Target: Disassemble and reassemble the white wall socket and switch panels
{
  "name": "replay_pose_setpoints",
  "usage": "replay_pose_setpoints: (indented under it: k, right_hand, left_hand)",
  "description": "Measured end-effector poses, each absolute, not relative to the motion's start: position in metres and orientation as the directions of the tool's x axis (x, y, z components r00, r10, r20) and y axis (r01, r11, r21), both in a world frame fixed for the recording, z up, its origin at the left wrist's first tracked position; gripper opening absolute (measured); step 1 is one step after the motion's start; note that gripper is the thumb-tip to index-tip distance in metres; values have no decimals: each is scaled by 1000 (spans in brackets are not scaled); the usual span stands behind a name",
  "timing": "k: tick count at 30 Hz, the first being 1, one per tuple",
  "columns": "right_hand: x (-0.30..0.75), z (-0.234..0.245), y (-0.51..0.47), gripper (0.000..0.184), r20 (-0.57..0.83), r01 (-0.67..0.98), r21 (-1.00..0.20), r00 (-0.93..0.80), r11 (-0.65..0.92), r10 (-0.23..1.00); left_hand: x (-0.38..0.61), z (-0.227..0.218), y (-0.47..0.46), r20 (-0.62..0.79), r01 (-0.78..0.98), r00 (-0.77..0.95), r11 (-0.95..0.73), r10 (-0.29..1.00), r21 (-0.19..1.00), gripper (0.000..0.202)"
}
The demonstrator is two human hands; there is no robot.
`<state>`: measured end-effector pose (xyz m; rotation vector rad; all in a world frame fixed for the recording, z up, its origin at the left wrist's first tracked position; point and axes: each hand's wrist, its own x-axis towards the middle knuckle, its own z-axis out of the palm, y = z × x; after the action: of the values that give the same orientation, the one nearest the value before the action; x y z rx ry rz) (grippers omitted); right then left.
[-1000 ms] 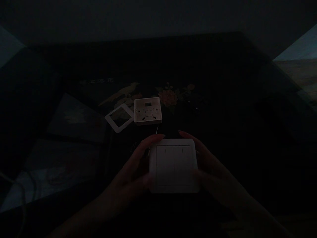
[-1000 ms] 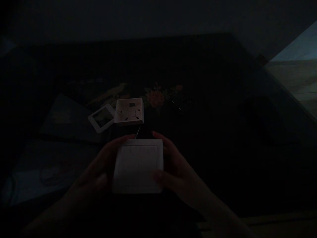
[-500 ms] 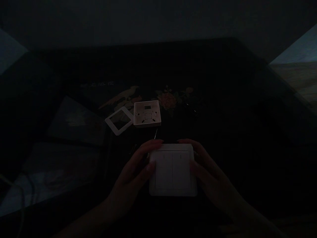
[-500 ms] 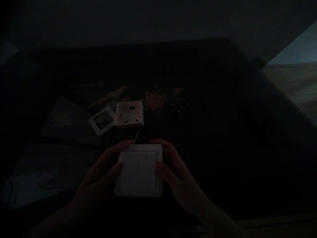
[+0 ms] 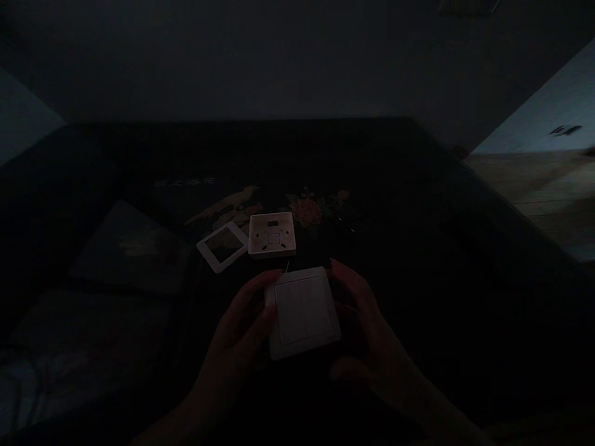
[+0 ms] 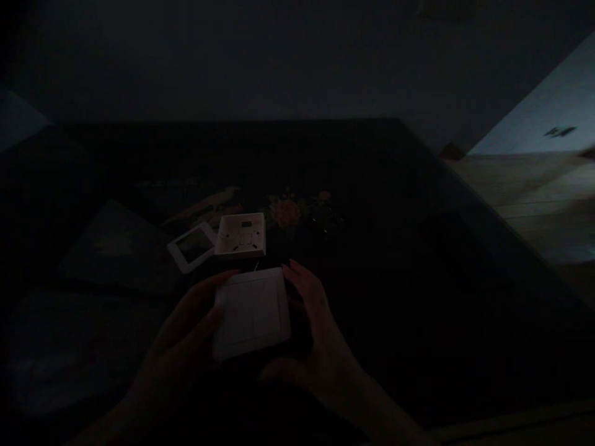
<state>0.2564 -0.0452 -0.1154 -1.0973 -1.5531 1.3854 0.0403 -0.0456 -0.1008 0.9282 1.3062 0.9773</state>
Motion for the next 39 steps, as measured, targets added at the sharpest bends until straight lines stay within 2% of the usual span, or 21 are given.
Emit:
replay_pose_setpoints:
  k: [3, 6, 10, 13, 16, 19, 21, 24, 28, 31, 33, 35, 39]
  right_hand:
    - [256, -119, -42, 104, 100, 318, -918, -394, 238, 913]
    - [253, -120, -40, 99, 101, 416, -863, -413, 286, 905]
    - [252, -111, -40, 92, 91, 439, -856, -388, 271, 917]
    - [257, -93, -39, 90, 107, 400, -883, -336, 245, 936]
    - [276, -77, -27, 82, 104, 428, -883, -225, 194, 969]
    - [311, -76, 1, 80, 138, 530, -836, -51, 143, 989]
    - [340, -82, 24, 79, 170, 611, -784, 51, 104, 984]
    - [380, -97, 51, 77, 188, 637, -768, 119, 71, 975]
    - [408, -109, 56, 74, 139, 655, -753, 67, 61, 988]
    - [414, -114, 53, 73, 111, 667, -740, -6, 87, 994]
    - [416, -116, 55, 74, 110, 672, -732, -45, 112, 993]
    - [420, -119, 59, 76, 117, 673, -727, -75, 137, 990]
    - [427, -129, 64, 78, 139, 655, -732, -124, 186, 982]
  left_hand:
    - [41, -104, -47, -285, -37, 18, 285, 958, 958, 36]
    - [42, -109, -50, -226, -27, 42, 228, 973, 973, 33]
    - [42, -110, -54, -149, -5, 103, 151, 983, 989, 35]
    - [42, -107, -54, -146, -133, 124, 162, 981, 978, 48]
    - [42, -107, -50, -197, -265, 115, 221, 974, 939, 46]
    - [42, -109, -46, -250, -262, 113, 272, 962, 926, 39]
    - [41, -110, -44, -248, -217, 108, 267, 963, 939, 34]
    - [40, -109, -45, -204, -108, 124, 217, 971, 970, 25]
    - [40, -110, -44, 34, 109, 196, -56, 980, 993, 17]
    - [48, -105, -32, 188, 263, 354, -291, 916, 920, 21]
    - [63, -98, -13, 229, 331, 492, -424, 840, 843, 28]
    - [85, -92, 14, 273, 428, 543, -541, 795, 724, 31]
    - [144, -99, 78, 255, 588, 494, -536, 831, 606, 40]
